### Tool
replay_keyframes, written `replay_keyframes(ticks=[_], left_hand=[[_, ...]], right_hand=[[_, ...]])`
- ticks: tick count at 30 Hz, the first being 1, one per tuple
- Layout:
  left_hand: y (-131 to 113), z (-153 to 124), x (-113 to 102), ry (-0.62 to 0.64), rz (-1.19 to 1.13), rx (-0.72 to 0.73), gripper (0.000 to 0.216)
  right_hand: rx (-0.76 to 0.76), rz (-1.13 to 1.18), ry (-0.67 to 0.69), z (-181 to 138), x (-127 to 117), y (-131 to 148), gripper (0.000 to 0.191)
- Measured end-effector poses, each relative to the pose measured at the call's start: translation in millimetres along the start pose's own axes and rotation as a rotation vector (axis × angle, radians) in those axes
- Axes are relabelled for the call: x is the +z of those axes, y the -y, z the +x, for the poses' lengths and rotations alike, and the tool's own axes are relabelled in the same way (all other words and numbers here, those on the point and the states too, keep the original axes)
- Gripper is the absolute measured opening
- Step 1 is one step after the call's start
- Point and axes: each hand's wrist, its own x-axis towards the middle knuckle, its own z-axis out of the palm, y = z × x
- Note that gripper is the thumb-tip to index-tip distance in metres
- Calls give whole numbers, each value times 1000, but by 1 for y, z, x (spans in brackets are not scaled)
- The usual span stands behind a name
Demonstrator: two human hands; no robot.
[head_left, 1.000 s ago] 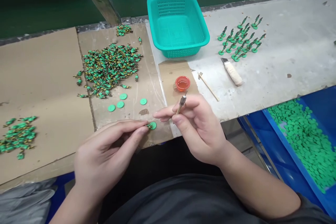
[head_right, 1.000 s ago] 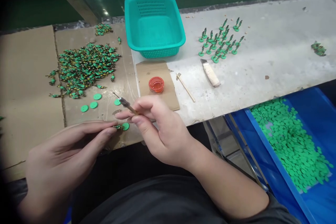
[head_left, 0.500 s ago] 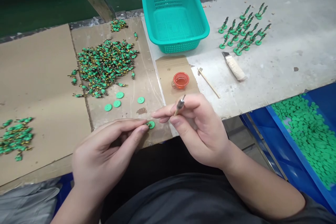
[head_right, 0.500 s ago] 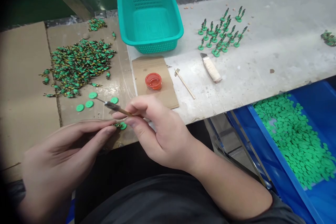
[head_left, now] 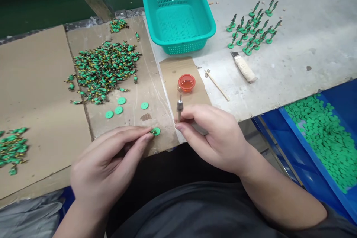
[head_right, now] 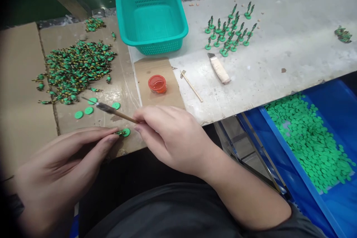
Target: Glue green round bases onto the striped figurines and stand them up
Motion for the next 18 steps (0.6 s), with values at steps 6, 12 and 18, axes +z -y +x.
replay_keyframes(ticks=[6, 12, 18], left_hand=[[2, -3, 0, -11, 28, 61, 9], [0, -2, 2, -14, 28, 79, 12], [-4, 0, 3, -12, -12, 58, 16]], right_hand=[[-26, 68, -18, 4, 5, -1, 6], [-25, 138, 16, 9, 18, -4, 5], [-47, 195, 97, 14, 28, -7, 11]])
